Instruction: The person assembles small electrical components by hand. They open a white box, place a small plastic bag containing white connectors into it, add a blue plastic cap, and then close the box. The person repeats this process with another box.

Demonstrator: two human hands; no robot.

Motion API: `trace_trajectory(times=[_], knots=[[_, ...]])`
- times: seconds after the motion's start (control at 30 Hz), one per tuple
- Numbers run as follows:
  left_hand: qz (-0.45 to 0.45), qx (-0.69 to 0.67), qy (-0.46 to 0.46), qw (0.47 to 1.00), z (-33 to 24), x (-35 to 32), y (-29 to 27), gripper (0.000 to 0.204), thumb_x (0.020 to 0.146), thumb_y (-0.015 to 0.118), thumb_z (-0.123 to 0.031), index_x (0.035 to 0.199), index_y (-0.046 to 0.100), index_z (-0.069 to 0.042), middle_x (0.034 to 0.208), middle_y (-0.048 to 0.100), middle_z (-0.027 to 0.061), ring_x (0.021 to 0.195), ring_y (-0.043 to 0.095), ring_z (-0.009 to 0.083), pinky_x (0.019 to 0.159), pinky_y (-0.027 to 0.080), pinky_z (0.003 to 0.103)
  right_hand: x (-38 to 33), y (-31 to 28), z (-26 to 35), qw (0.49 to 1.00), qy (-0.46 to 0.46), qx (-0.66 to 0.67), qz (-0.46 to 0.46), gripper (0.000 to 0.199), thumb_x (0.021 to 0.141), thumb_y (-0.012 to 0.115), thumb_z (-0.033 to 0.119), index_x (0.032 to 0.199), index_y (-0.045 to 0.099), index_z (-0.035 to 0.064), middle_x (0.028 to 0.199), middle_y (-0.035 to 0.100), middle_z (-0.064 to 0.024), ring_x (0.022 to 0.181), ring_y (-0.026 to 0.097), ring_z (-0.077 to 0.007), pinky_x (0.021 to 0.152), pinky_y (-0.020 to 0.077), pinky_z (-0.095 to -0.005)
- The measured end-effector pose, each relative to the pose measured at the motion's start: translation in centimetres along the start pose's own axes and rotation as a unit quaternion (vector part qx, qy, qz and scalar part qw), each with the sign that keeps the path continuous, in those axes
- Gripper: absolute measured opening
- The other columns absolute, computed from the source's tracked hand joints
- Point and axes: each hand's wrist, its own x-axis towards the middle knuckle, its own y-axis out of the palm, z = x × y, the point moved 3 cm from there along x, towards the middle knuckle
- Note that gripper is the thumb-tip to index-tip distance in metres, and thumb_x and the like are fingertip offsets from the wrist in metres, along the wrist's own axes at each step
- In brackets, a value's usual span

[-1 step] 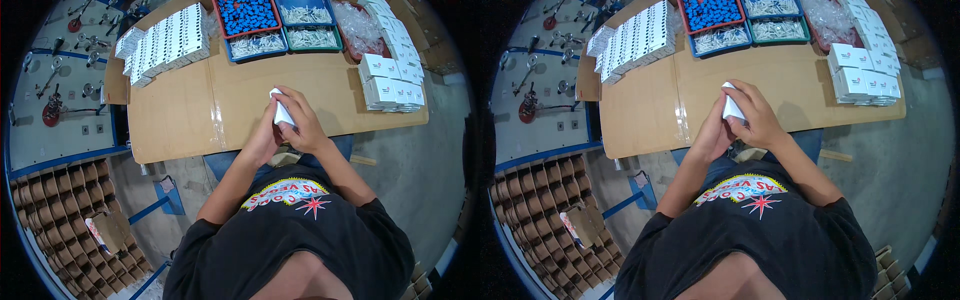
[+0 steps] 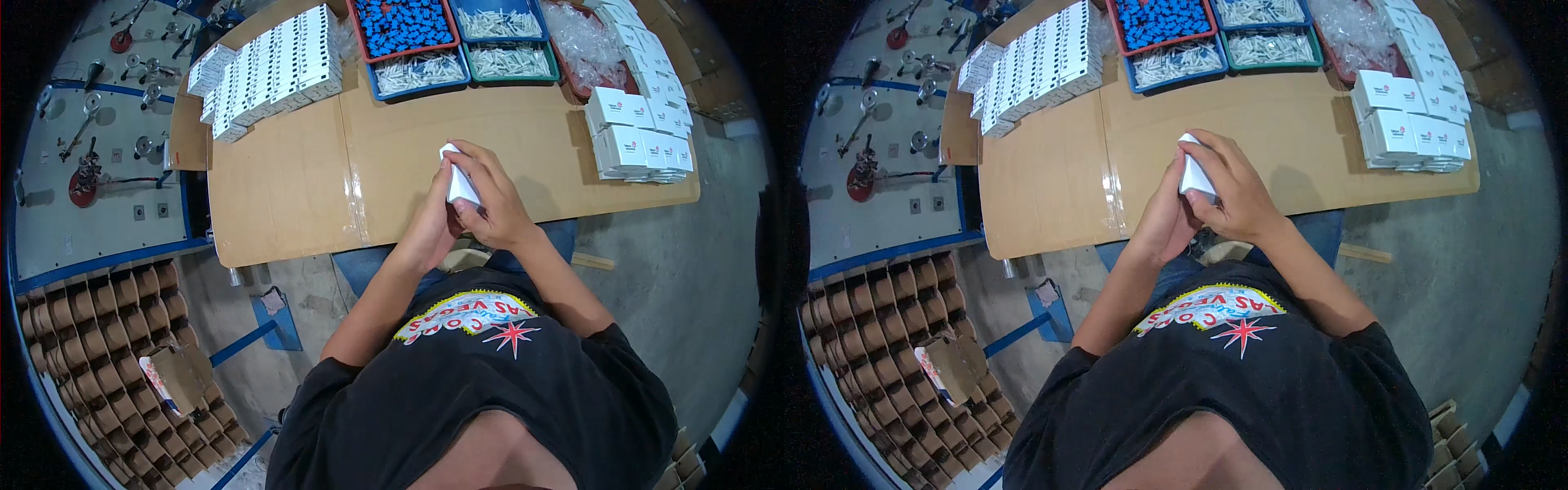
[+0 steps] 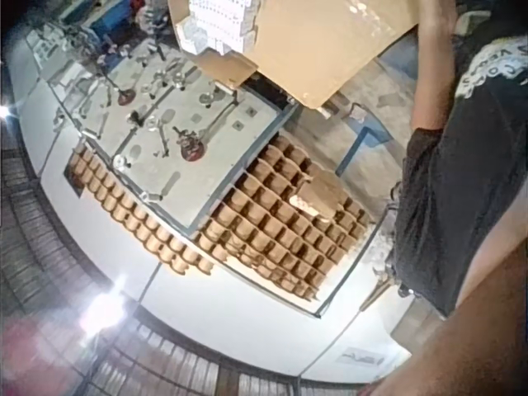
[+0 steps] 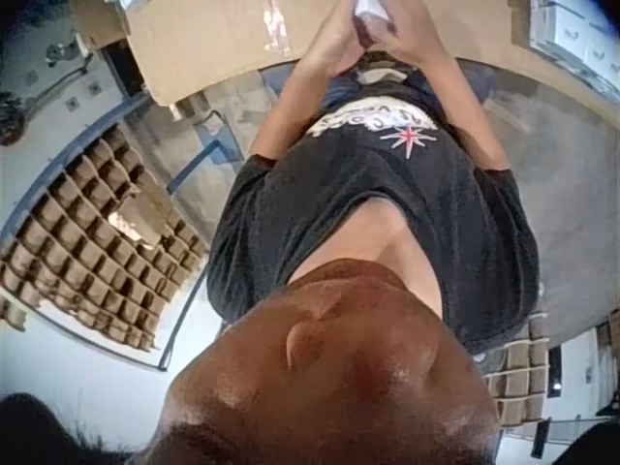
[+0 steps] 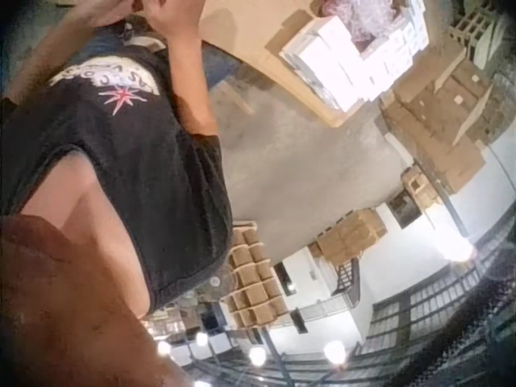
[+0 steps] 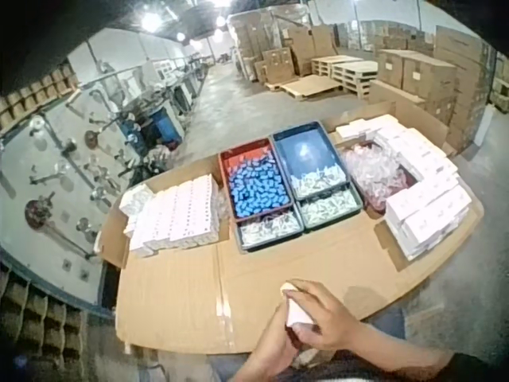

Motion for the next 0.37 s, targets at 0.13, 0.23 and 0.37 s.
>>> trace_trajectory(times=[0.13, 0.23, 0.37], knots=[[-0.022, -0.023, 0.017, 0.999, 0.1, -0.3, 1.4, 0.062, 0.107, 0.040, -0.062, 0.143, 0.048, -0.013, 0.126, 0.060, 0.0052, 0.116, 0.061, 0.0178, 0.100, 0.049, 0.036, 0.0, 0.3, -0.5, 1.000, -0.014, -0.005, -0.002, 0.064, 0.100, 0.062, 0.034, 0.147, 0.047, -0.0066, 0.148, 0.049, -0.0267, 0.135, 0.049, -0.0445, 0.112, 0.0410, -0.0476], [-0.044, -0.025, 0.049, 0.998, 0.4, 0.0, 1.4, 0.063, 0.107, 0.040, -0.061, 0.143, 0.046, -0.010, 0.124, 0.060, 0.0066, 0.116, 0.061, 0.0185, 0.101, 0.049, 0.036, -0.4, 0.6, -1.2, 1.000, -0.015, -0.001, 0.004, 0.068, 0.101, 0.061, 0.039, 0.148, 0.045, -0.0087, 0.153, 0.045, -0.0283, 0.141, 0.045, -0.0453, 0.115, 0.0387, -0.0470], [-0.019, -0.015, 0.067, 0.997, 1.1, 0.5, 0.8, 0.066, 0.106, 0.042, -0.061, 0.146, 0.041, -0.009, 0.130, 0.056, 0.0083, 0.123, 0.057, 0.0197, 0.108, 0.044, 0.036, -0.8, 0.9, -1.7, 1.000, -0.017, 0.021, -0.007, 0.068, 0.103, 0.059, 0.040, 0.149, 0.044, -0.0079, 0.157, 0.043, -0.0268, 0.145, 0.040, -0.0452, 0.118, 0.0364, -0.0460]])
